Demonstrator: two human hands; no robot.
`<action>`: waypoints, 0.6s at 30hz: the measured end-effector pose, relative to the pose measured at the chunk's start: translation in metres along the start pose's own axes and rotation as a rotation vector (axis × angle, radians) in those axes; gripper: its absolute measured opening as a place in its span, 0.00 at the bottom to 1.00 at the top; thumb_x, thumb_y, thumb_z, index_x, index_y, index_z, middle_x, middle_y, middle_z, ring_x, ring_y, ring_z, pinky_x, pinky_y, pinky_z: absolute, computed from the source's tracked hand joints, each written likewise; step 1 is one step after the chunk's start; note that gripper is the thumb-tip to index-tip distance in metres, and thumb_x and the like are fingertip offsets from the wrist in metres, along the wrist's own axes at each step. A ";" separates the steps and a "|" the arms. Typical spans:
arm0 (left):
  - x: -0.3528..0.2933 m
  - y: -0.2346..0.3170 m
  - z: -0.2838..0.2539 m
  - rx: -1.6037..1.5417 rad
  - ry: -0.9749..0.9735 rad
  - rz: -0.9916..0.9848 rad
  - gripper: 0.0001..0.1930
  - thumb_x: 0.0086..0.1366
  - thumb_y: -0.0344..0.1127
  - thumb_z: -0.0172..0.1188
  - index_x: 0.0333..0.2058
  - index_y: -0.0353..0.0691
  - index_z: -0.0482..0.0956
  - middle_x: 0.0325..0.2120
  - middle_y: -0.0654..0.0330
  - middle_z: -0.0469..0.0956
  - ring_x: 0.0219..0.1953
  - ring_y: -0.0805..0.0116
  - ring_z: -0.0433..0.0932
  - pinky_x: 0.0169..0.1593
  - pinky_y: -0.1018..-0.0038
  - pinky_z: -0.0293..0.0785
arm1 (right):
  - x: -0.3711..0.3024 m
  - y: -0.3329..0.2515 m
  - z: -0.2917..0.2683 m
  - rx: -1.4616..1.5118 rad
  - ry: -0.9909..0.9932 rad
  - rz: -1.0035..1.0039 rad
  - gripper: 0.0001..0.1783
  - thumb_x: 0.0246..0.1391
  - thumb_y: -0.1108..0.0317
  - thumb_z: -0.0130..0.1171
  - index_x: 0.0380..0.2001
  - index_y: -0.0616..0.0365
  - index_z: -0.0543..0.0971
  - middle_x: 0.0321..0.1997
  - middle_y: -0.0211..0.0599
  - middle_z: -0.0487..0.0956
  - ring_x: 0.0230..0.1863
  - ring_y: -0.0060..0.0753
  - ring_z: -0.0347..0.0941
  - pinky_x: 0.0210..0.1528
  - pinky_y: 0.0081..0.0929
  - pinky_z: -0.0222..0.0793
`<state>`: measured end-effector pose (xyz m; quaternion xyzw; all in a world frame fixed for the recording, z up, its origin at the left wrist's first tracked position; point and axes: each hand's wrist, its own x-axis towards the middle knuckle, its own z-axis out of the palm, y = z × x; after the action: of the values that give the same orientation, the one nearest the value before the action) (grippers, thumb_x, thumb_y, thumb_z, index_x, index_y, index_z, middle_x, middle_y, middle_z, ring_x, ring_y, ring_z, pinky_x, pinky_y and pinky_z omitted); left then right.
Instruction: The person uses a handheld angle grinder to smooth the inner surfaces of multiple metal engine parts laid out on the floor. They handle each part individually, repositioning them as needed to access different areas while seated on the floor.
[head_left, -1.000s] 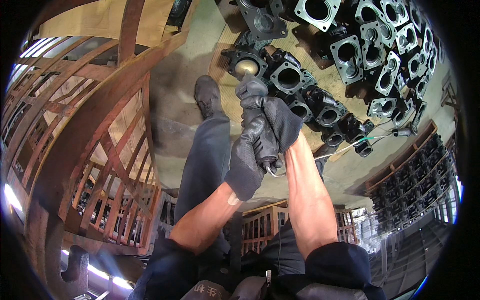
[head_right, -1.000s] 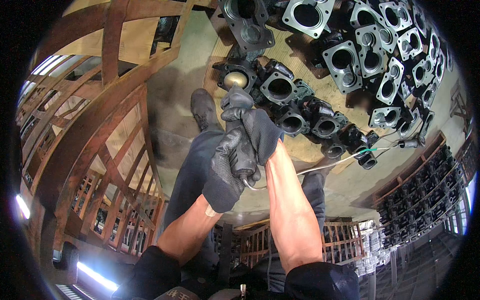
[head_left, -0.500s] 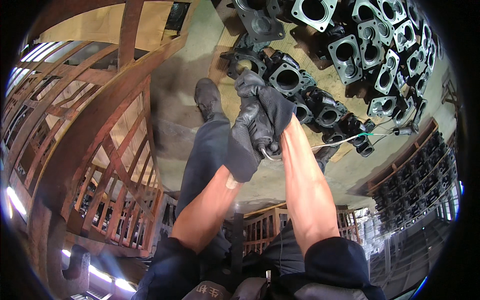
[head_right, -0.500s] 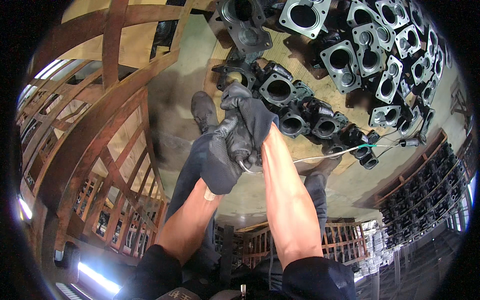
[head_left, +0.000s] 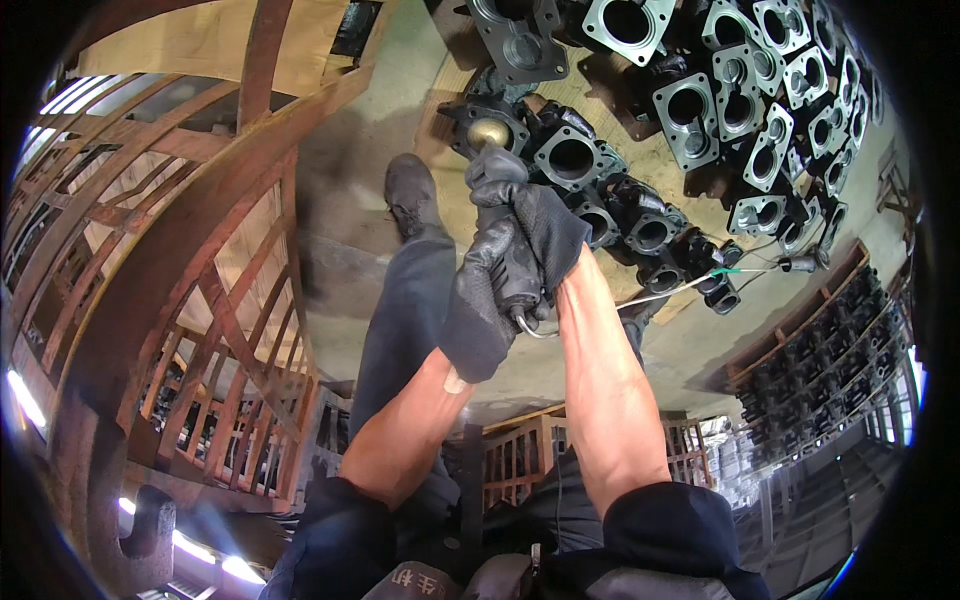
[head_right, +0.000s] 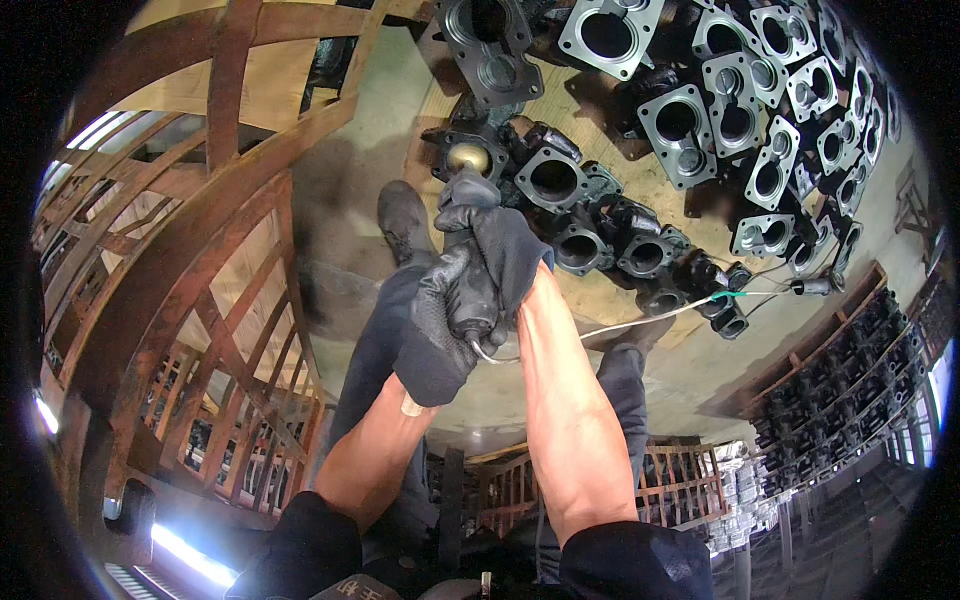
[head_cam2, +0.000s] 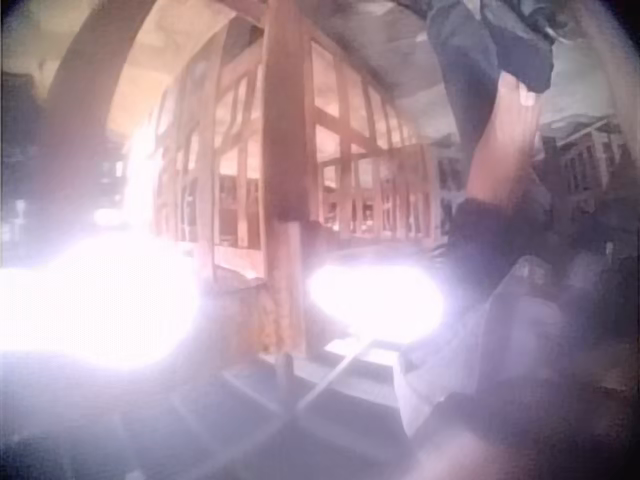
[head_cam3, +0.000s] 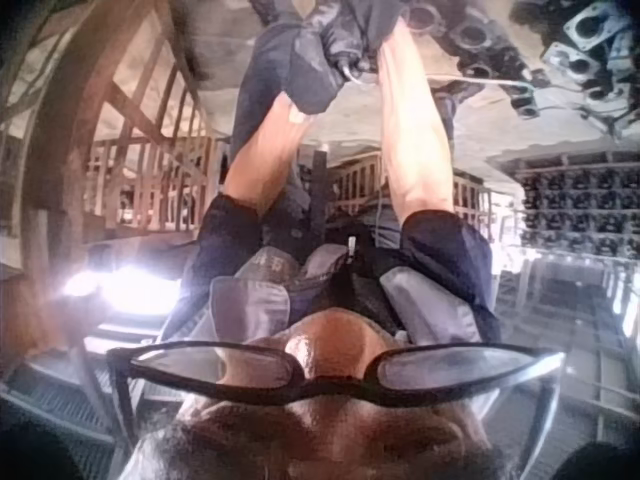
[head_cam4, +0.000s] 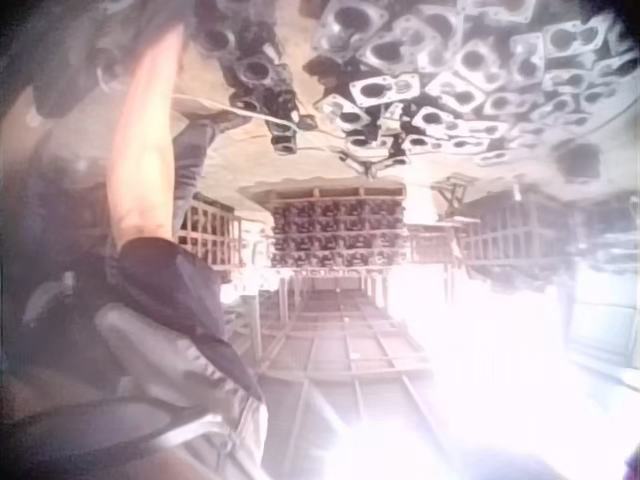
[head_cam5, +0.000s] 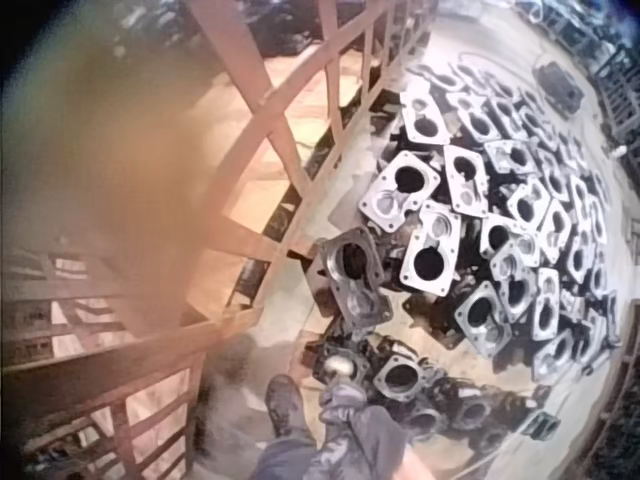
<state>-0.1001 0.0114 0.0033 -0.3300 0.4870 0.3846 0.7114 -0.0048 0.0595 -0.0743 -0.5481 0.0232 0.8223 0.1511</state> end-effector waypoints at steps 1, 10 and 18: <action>0.000 -0.001 -0.002 0.008 -0.031 0.001 0.14 0.68 0.45 0.51 0.42 0.40 0.75 0.26 0.59 0.79 0.15 0.68 0.75 0.15 0.73 0.74 | 0.002 0.004 -0.002 -0.002 -0.020 -0.038 0.08 0.53 0.74 0.60 0.38 0.58 0.79 0.40 0.23 0.75 0.40 0.18 0.68 0.46 0.19 0.66; 0.009 0.008 0.004 -0.097 -0.038 -0.084 0.16 0.68 0.45 0.50 0.44 0.38 0.75 0.28 0.56 0.81 0.19 0.62 0.80 0.15 0.67 0.78 | 0.023 0.019 -0.013 -0.103 -0.106 -0.367 0.08 0.44 0.71 0.67 0.32 0.56 0.82 0.33 0.26 0.75 0.33 0.21 0.68 0.37 0.21 0.65; 0.040 0.008 -0.011 -0.131 -0.133 -0.060 0.15 0.69 0.43 0.49 0.44 0.38 0.76 0.30 0.56 0.82 0.19 0.63 0.80 0.16 0.68 0.78 | 0.046 0.007 -0.012 -0.057 -0.083 -0.222 0.07 0.45 0.71 0.65 0.31 0.53 0.80 0.28 0.24 0.73 0.29 0.23 0.67 0.34 0.22 0.64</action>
<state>-0.1031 0.0149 -0.0391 -0.3641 0.4024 0.4150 0.7303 -0.0117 0.0606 -0.1216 -0.5169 -0.0673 0.8229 0.2262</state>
